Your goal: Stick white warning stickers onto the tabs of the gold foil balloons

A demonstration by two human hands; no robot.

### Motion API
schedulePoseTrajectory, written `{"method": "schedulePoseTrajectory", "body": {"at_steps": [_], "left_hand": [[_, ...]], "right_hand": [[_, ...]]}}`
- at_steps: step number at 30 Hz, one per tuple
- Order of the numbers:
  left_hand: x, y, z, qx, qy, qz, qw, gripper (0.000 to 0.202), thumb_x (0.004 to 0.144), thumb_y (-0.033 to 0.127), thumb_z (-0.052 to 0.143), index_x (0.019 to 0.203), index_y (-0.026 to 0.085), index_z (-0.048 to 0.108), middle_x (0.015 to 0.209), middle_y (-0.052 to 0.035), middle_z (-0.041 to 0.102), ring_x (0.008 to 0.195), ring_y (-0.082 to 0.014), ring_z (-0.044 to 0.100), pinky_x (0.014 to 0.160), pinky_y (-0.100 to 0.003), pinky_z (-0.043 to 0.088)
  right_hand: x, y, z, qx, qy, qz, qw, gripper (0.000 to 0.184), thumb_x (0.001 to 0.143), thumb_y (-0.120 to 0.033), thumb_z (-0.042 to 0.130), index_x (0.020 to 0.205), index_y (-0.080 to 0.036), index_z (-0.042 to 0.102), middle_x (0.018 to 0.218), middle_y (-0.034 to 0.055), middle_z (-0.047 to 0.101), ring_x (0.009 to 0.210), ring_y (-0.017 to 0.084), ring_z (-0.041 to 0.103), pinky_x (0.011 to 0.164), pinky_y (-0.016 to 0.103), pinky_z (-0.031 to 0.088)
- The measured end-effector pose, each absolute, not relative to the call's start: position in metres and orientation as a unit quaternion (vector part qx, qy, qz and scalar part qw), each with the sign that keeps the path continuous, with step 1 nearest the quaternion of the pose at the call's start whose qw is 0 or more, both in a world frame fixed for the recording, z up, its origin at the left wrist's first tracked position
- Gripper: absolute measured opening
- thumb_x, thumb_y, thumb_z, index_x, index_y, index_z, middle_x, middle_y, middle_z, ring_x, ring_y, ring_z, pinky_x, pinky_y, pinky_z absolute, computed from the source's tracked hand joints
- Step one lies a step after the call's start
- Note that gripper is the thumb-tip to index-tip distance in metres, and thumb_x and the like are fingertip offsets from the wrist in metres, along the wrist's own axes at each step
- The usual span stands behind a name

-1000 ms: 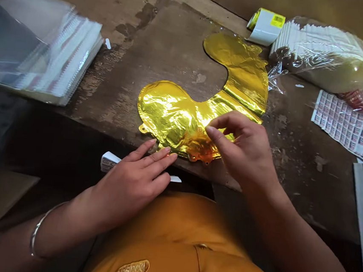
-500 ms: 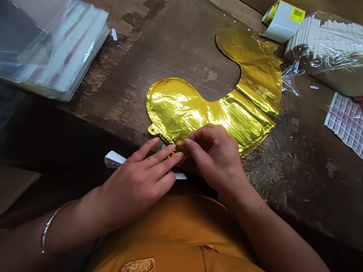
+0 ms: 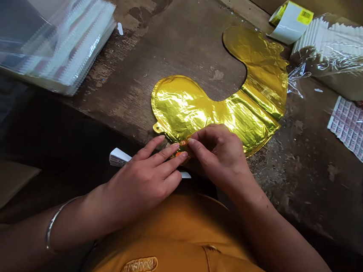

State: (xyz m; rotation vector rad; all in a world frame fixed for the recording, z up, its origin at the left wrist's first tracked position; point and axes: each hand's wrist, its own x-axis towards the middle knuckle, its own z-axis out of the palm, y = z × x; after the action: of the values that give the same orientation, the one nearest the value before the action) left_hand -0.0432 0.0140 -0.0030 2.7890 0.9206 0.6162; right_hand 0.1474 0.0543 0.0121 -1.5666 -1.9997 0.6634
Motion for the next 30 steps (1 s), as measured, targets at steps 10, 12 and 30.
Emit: {"method": "schedulePoseTrajectory", "body": {"at_steps": [10,12,30], "left_hand": [[-0.0421,0.0154,0.0001,0.93,0.301,0.198,0.072,0.028,0.094,0.01,0.042,0.08,0.013,0.065,0.124,-0.0114,0.066,0.119,-0.0306,0.058,0.108,-0.055,0.038],[-0.042,0.0155,0.0008,0.929,0.302,0.204,0.069,0.029,0.094,0.01,0.041,0.079,0.013,0.065,0.122,-0.0114,0.066,0.118,-0.0304,0.06,0.107,-0.055,0.04],[-0.04,0.0168,0.0016,0.928,0.301,0.207,0.068,0.028,0.094,0.011,0.04,0.081,0.012,0.064,0.12,-0.0124,0.068,0.115,-0.0304,0.061,0.106,-0.059,0.041]], "right_hand": [[0.144,0.0547,0.0095,-0.587,-0.743,0.211,0.242,0.01,0.078,-0.019,0.063,0.068,-0.018,0.066,0.067,0.0007,0.063,0.07,0.015,0.055,0.066,0.031,0.043],[0.144,0.0546,0.0104,-0.592,-0.736,0.221,0.243,0.011,0.078,-0.021,0.063,0.069,-0.018,0.065,0.067,0.0007,0.063,0.07,0.015,0.056,0.066,0.03,0.043],[0.1424,0.0531,0.0101,-0.603,-0.731,0.22,0.229,0.01,0.079,-0.021,0.063,0.069,-0.018,0.066,0.069,0.0017,0.062,0.075,0.017,0.055,0.07,0.032,0.042]]}}
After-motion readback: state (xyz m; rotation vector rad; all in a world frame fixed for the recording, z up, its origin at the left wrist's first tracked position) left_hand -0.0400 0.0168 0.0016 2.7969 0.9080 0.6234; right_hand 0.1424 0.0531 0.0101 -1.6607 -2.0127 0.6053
